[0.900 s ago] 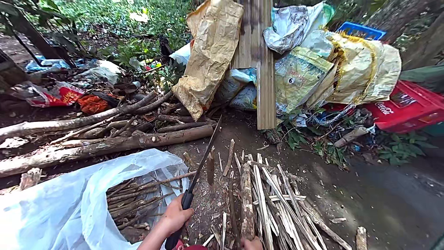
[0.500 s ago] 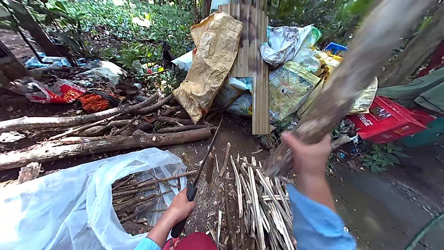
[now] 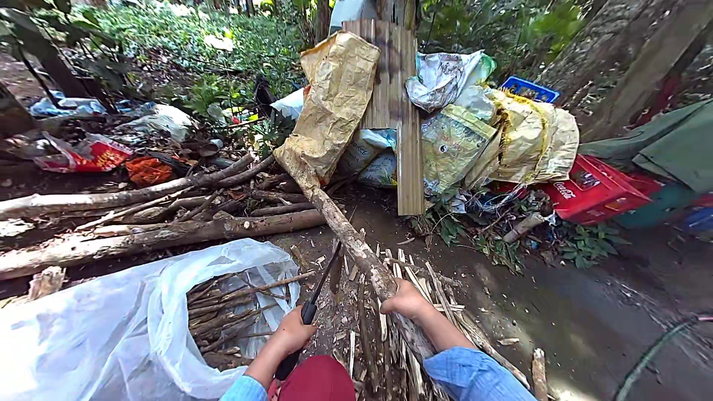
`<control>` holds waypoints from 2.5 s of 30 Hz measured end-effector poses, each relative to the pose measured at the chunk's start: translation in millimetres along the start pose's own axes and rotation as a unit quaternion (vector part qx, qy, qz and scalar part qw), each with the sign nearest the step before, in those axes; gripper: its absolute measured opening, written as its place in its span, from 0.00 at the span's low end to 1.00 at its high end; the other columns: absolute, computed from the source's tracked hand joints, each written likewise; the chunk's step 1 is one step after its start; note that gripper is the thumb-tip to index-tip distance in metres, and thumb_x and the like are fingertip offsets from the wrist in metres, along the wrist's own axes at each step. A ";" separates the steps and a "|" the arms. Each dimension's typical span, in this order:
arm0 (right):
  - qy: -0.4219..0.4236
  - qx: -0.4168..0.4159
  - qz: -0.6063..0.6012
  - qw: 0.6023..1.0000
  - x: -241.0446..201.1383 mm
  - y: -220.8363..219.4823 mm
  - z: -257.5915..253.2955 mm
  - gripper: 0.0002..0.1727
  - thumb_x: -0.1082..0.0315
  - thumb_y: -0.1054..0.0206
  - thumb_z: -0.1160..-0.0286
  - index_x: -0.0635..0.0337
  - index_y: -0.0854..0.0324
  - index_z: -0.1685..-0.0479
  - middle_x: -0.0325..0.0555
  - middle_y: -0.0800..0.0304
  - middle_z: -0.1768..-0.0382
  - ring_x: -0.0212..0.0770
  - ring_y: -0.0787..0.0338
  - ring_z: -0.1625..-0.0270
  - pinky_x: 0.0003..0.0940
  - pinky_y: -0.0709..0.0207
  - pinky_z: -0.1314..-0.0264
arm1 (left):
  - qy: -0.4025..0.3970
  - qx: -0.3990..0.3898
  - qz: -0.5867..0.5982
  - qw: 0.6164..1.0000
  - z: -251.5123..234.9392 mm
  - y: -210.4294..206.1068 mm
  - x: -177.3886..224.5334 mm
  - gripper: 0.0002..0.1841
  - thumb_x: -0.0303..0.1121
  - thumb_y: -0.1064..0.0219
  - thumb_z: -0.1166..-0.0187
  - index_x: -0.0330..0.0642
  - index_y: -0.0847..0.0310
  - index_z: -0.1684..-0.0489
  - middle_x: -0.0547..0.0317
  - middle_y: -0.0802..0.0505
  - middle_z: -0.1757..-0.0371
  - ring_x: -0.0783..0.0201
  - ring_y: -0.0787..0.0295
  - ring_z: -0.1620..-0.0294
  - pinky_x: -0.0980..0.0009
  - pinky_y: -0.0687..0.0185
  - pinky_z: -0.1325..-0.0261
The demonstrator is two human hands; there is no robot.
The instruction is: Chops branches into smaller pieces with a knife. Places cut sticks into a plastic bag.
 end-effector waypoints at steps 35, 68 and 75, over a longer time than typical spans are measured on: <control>0.352 0.417 -0.208 0.812 -91.8 147.3 29.4 0.46 0.64 0.15 0.58 0.63 0.31 0.29 0.44 0.12 0.51 0.33 0.08 0.52 0.37 0.10 0.48 | 0.066 -0.003 -0.103 0.993 -56.5 -17.2 -28.8 0.24 0.36 0.30 0.22 0.32 0.24 0.31 0.35 0.10 0.47 0.43 0.09 0.48 0.44 0.17 0.39; -0.199 -0.023 0.150 0.968 149.1 -117.8 -114.6 0.48 0.55 0.17 0.43 0.62 0.34 0.18 0.62 0.13 0.34 0.62 0.12 0.32 0.65 0.20 0.33 | 0.141 -0.073 -0.177 0.971 -107.3 -64.2 -82.6 0.26 0.39 0.30 0.21 0.30 0.23 0.30 0.33 0.11 0.41 0.41 0.10 0.41 0.42 0.18 0.36; -0.225 0.049 -0.035 0.972 211.6 -173.5 -100.9 0.50 0.57 0.14 0.43 0.68 0.33 0.18 0.72 0.22 0.27 0.69 0.20 0.25 0.67 0.26 0.26 | 0.137 -0.100 -0.099 0.981 -125.9 -104.0 -129.5 0.32 0.42 0.29 0.20 0.29 0.29 0.24 0.30 0.12 0.37 0.39 0.11 0.38 0.41 0.20 0.31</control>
Point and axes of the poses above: each hand's wrist, its own z-axis away from the middle knuckle, its own y-axis out of the back of the hand, x = y × z, the point moved 3 cm from there along -z, towards the middle knuckle
